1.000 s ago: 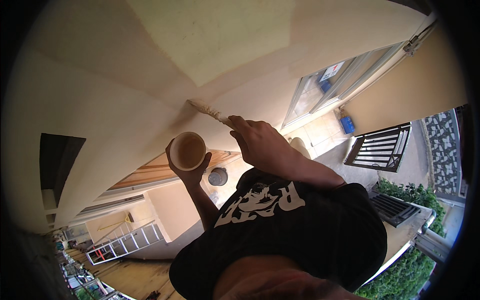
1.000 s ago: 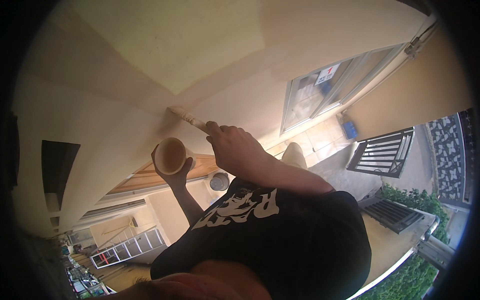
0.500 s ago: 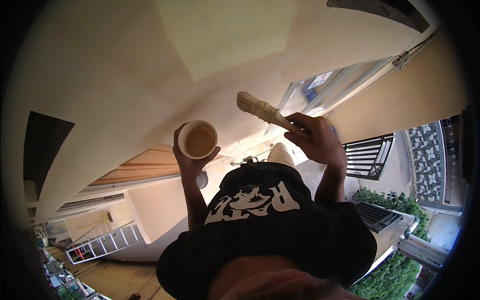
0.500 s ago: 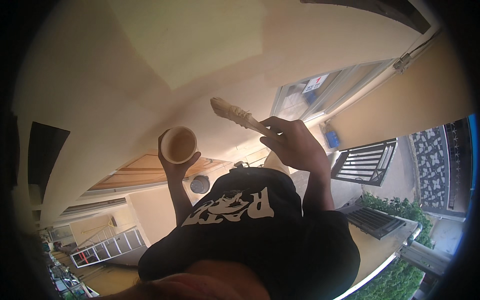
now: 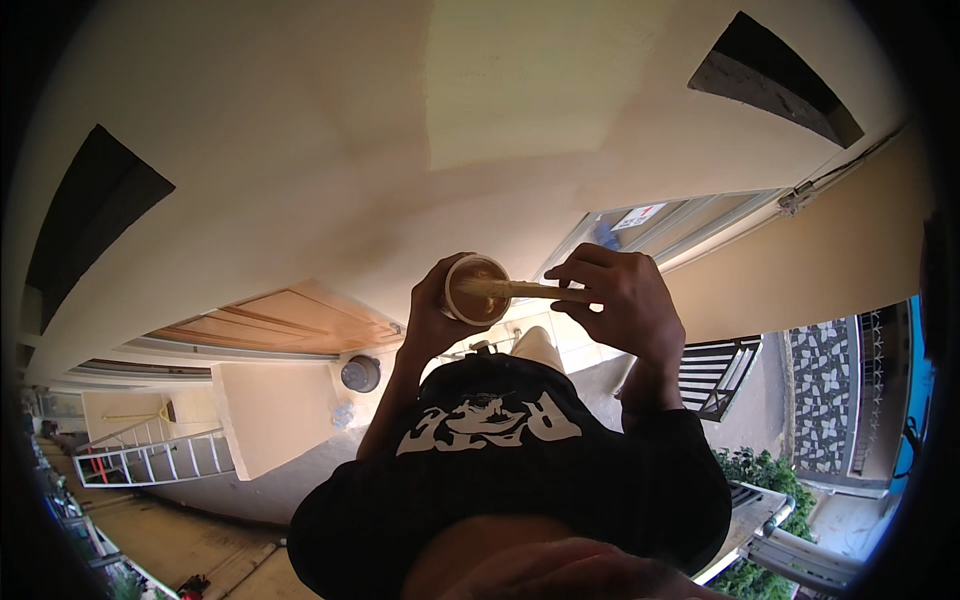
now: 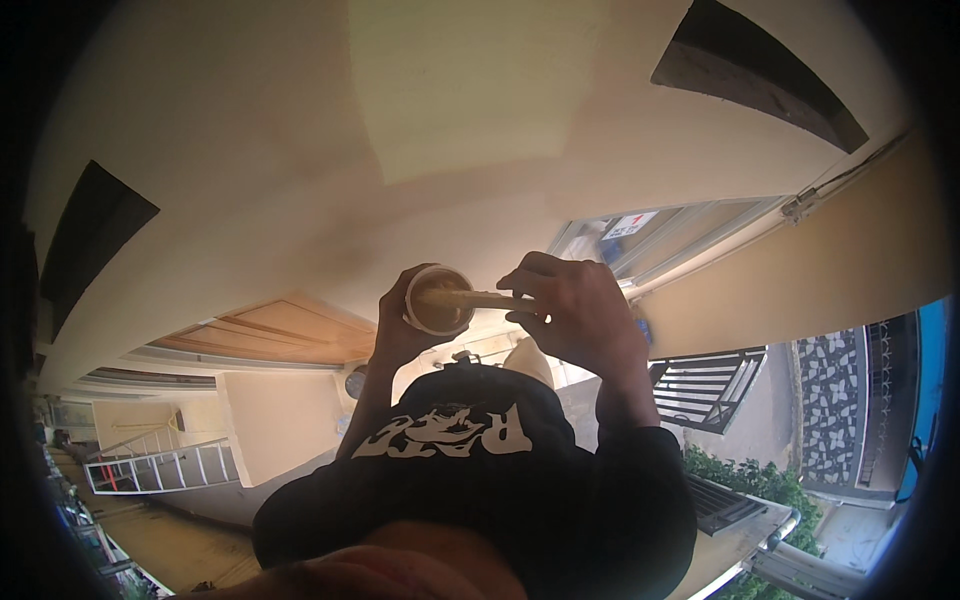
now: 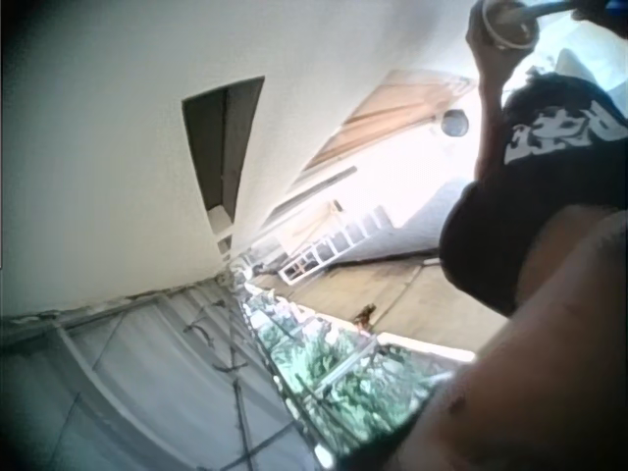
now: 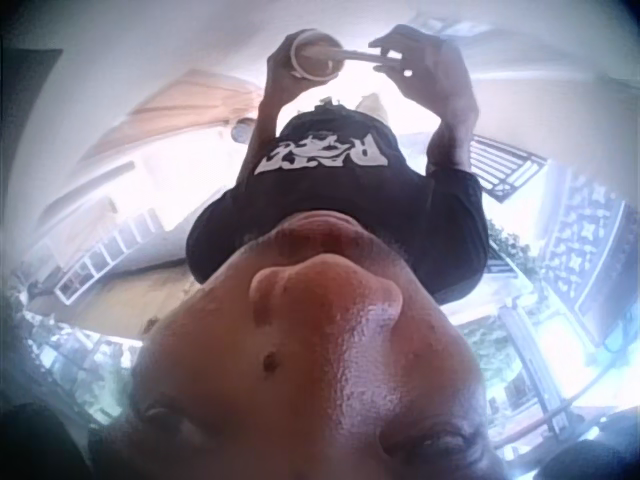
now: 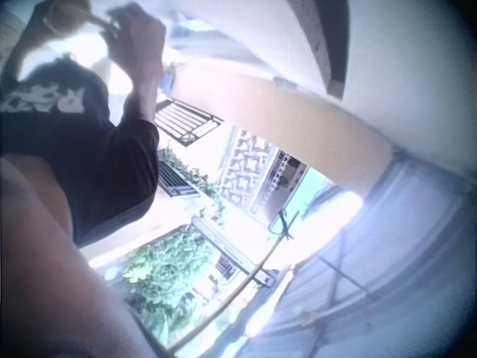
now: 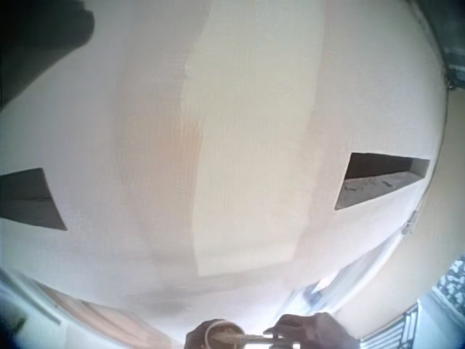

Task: The person paints a ceiling using a paintbrush and a small container of paint. They repeatedly dip the brush into the container and apply paint to the ceiling surface in a methodical manner.

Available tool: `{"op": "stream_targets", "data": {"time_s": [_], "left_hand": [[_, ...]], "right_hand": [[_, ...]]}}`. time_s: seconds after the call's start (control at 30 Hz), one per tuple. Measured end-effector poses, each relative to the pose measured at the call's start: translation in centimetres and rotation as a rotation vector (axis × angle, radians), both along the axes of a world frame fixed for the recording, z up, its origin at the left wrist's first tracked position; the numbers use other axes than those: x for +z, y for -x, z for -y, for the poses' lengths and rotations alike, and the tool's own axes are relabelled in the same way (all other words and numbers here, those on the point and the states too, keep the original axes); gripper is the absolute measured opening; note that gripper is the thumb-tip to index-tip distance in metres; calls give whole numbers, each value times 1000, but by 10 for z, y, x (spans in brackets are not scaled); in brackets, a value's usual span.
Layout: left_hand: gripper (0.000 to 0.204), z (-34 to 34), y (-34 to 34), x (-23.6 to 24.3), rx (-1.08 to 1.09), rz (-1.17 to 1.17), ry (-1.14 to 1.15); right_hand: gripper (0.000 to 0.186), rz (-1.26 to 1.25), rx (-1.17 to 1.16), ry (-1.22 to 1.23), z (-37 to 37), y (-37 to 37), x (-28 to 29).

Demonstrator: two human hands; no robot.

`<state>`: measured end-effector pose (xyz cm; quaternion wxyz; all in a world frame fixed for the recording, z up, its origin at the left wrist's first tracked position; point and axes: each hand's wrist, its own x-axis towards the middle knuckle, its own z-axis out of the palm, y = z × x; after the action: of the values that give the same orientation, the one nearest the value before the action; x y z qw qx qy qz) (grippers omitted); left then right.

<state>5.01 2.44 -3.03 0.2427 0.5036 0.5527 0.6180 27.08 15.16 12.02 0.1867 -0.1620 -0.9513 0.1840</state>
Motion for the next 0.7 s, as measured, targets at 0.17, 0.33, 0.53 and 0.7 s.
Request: {"op": "stream_targets", "data": {"time_s": [0.17,0.33,0.53,0.7], "left_hand": [[80,3,-2,11,32,-49,-2],[84,-3,-2,12,72,-11,-108],[78,-1,1,34,92,-133,-144],[79,-2,4,51,57,-139,-134]], "right_hand": [[49,-263,-62,214,11,25,8],[45,-547,-18,312,17,40,-27],[34,-690,88,232,27,62,-33],[40,-657,164,183,18,71,-27]]}}
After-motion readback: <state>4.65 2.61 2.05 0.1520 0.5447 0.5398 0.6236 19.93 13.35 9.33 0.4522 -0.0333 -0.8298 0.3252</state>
